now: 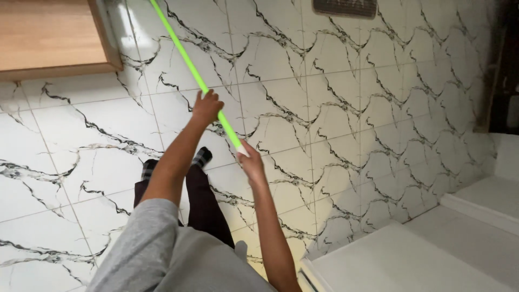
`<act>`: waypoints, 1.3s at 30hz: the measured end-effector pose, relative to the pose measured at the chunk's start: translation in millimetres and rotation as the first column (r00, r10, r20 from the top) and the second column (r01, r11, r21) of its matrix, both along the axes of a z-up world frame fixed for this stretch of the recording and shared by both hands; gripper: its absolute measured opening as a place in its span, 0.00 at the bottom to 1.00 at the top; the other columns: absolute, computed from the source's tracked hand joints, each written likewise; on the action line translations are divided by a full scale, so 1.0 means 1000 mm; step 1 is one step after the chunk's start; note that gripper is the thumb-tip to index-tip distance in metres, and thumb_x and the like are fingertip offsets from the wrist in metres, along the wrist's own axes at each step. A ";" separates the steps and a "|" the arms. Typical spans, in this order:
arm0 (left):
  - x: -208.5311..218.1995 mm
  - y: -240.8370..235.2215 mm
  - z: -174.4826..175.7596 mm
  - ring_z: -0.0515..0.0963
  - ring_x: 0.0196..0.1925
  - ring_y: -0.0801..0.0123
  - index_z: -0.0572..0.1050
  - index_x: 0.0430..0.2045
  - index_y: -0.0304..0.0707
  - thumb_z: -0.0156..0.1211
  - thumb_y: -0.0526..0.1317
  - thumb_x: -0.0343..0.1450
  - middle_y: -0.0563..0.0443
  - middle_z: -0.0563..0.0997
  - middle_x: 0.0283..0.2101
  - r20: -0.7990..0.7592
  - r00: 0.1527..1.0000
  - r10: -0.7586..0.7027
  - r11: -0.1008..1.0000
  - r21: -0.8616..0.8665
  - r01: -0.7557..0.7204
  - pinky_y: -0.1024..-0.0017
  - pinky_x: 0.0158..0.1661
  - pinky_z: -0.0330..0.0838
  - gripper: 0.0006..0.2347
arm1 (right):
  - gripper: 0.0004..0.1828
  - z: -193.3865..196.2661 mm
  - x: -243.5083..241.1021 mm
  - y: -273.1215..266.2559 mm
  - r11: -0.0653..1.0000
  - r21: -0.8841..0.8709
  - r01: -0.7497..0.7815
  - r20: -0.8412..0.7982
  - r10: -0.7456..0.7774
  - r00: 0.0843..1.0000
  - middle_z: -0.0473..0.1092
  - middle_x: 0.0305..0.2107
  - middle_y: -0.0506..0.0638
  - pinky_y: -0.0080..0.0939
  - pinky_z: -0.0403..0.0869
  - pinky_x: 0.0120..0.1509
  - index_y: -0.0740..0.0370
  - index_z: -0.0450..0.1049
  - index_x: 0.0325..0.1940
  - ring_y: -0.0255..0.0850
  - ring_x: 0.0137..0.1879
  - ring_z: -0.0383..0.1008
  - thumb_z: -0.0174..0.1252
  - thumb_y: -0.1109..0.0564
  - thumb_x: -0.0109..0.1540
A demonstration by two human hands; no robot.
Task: Mopping the tiled floor in a hotel hallway.
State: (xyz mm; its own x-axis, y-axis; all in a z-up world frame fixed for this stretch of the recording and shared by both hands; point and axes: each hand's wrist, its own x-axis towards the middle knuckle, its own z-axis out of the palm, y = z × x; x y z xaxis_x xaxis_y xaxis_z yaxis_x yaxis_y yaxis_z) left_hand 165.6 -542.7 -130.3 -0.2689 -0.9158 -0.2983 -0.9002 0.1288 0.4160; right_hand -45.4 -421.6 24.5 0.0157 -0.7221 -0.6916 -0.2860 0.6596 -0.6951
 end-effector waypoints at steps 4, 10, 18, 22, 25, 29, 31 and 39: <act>-0.104 0.009 0.029 0.72 0.63 0.56 0.84 0.37 0.56 0.74 0.55 0.58 0.54 0.82 0.46 -0.050 0.955 -0.293 0.952 0.078 0.296 0.42 0.71 0.50 0.17 | 0.30 0.067 -0.112 0.019 0.998 0.049 0.051 -0.108 -0.045 0.993 0.74 0.42 0.43 0.33 0.69 0.48 0.56 0.70 0.70 0.31 0.39 0.65 0.56 0.66 0.62; -0.275 0.113 0.105 0.83 0.31 0.58 0.81 0.19 0.49 0.62 0.54 0.63 0.52 0.82 0.25 -0.273 0.778 -0.566 0.805 0.022 0.593 0.51 0.43 0.72 0.12 | 0.27 0.195 -0.252 0.148 0.962 0.149 0.231 -0.538 -0.117 0.834 0.65 0.23 0.46 0.30 0.59 0.38 0.52 0.77 0.65 0.34 0.29 0.59 0.61 0.60 0.61; -0.302 0.186 0.204 0.86 0.35 0.52 0.83 0.25 0.42 0.63 0.51 0.60 0.44 0.85 0.31 -0.535 0.608 -0.587 0.723 -0.008 0.691 0.55 0.36 0.79 0.13 | 0.19 0.321 -0.194 0.189 0.863 -0.227 0.451 -0.820 -0.420 0.389 0.70 0.17 0.58 0.43 0.58 0.22 0.67 0.80 0.48 0.40 0.19 0.59 0.55 0.48 0.67; -0.256 0.188 0.213 0.86 0.38 0.51 0.84 0.24 0.40 0.64 0.52 0.60 0.42 0.85 0.33 -0.566 0.698 -0.439 0.814 0.078 0.575 0.55 0.37 0.80 0.15 | 0.13 0.316 -0.168 0.176 0.737 -0.676 0.004 -0.731 -0.670 0.132 0.72 0.22 0.59 0.45 0.68 0.29 0.74 0.80 0.37 0.42 0.25 0.69 0.58 0.59 0.66; -0.184 0.179 0.238 0.85 0.38 0.51 0.84 0.25 0.41 0.64 0.53 0.59 0.43 0.86 0.34 -0.562 0.752 -0.343 0.851 0.152 0.502 0.54 0.37 0.80 0.16 | 0.12 0.285 -0.183 0.151 0.493 -0.813 -0.309 -0.569 -0.786 0.243 0.77 0.27 0.56 0.39 0.72 0.33 0.73 0.81 0.34 0.38 0.30 0.74 0.51 0.67 0.60; -0.099 0.181 0.208 0.85 0.39 0.49 0.83 0.26 0.39 0.65 0.53 0.58 0.41 0.86 0.35 -0.523 0.841 -0.137 0.930 0.225 0.291 0.53 0.38 0.79 0.17 | 0.10 0.260 -0.100 0.093 0.482 -0.875 0.049 -0.407 -0.785 0.468 0.69 0.22 0.53 0.38 0.61 0.24 0.71 0.76 0.30 0.37 0.24 0.62 0.53 0.64 0.64; -0.054 0.190 0.179 0.85 0.39 0.47 0.84 0.26 0.39 0.64 0.53 0.58 0.39 0.85 0.35 -0.473 0.881 0.013 0.972 0.213 0.100 0.53 0.40 0.79 0.17 | 0.08 0.234 -0.066 0.068 0.378 -0.910 0.169 -0.138 -0.661 0.737 0.73 0.27 0.51 0.34 0.62 0.23 0.66 0.72 0.30 0.34 0.23 0.63 0.49 0.67 0.62; 0.208 0.328 0.064 0.82 0.28 0.45 0.80 0.14 0.46 0.64 0.54 0.60 0.41 0.81 0.22 -0.299 0.835 0.463 0.873 -0.011 -0.488 0.49 0.36 0.76 0.13 | 0.22 0.129 0.196 0.108 0.885 -0.012 0.465 0.579 -0.373 0.725 0.76 0.31 0.57 0.48 0.72 0.52 0.65 0.76 0.37 0.50 0.42 0.78 0.45 0.45 0.57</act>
